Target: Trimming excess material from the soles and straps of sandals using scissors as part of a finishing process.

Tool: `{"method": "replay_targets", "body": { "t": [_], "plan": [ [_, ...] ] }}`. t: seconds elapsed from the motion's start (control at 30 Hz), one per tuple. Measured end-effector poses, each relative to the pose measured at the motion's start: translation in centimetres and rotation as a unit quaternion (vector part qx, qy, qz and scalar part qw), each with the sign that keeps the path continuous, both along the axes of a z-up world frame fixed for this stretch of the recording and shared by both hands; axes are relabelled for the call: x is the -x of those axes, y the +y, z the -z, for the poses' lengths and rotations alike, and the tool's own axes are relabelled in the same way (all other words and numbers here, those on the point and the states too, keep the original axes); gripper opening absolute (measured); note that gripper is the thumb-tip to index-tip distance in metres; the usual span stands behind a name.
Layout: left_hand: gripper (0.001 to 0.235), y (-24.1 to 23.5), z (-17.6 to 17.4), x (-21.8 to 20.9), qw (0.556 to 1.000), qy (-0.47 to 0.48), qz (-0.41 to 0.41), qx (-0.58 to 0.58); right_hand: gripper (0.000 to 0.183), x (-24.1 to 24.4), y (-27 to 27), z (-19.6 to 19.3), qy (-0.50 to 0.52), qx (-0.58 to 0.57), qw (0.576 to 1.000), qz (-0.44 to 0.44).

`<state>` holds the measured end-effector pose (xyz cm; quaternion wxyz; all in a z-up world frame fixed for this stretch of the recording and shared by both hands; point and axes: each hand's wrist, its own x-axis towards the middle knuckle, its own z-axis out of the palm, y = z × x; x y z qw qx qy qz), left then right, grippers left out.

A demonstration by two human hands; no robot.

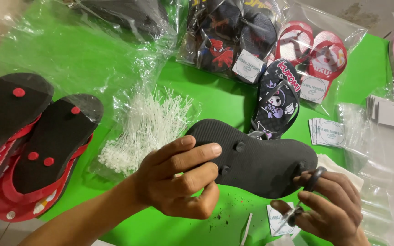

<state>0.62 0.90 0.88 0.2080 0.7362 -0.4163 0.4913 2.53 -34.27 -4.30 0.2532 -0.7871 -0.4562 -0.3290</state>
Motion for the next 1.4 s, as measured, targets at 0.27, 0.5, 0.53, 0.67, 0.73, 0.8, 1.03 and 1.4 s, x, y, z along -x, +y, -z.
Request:
{"method": "replay_targets", "body": {
  "t": [0.27, 0.5, 0.53, 0.67, 0.73, 0.8, 1.03, 1.4],
  "plan": [
    [0.014, -0.4, -0.3, 0.5, 0.999, -0.046, -0.003, -0.028, 0.070, 0.5, 2.8, -5.9, 0.370, -0.060, 0.927, 0.024],
    [0.035, -0.6, 3.9, -0.1, 0.993, 0.051, -0.081, 0.062, 0.041, 2.6, 4.0, -6.5, 0.507, -0.172, 0.844, 0.028],
    [0.035, -0.9, 3.0, 0.0, 0.993, 0.052, -0.080, 0.062, 0.041, 2.8, 4.1, -6.6, 0.507, -0.173, 0.844, 0.029],
    [0.039, -1.4, 0.2, 0.5, 0.821, 0.441, 0.153, 0.329, 0.049, 3.1, 4.6, -6.8, 0.524, -0.223, 0.816, 0.096],
    [0.050, -1.5, -0.1, 0.6, 0.709, 0.560, 0.219, 0.368, 0.049, 3.1, 4.9, -6.9, 0.539, -0.228, 0.802, 0.116],
    [0.036, -1.7, 0.1, 0.5, 0.657, 0.637, 0.232, 0.330, 0.049, 3.2, 5.3, -7.0, 0.599, -0.247, 0.742, 0.170],
    [0.041, -1.5, -0.3, 0.0, 0.596, 0.708, 0.135, 0.353, 0.050, 2.3, 5.8, -8.9, 0.350, 0.036, 0.915, 0.198],
    [0.044, -1.7, -1.4, 0.2, 0.564, 0.787, 0.000, 0.249, 0.049, 1.0, 6.5, -8.6, 0.200, 0.345, 0.909, 0.122]
  ]
}}
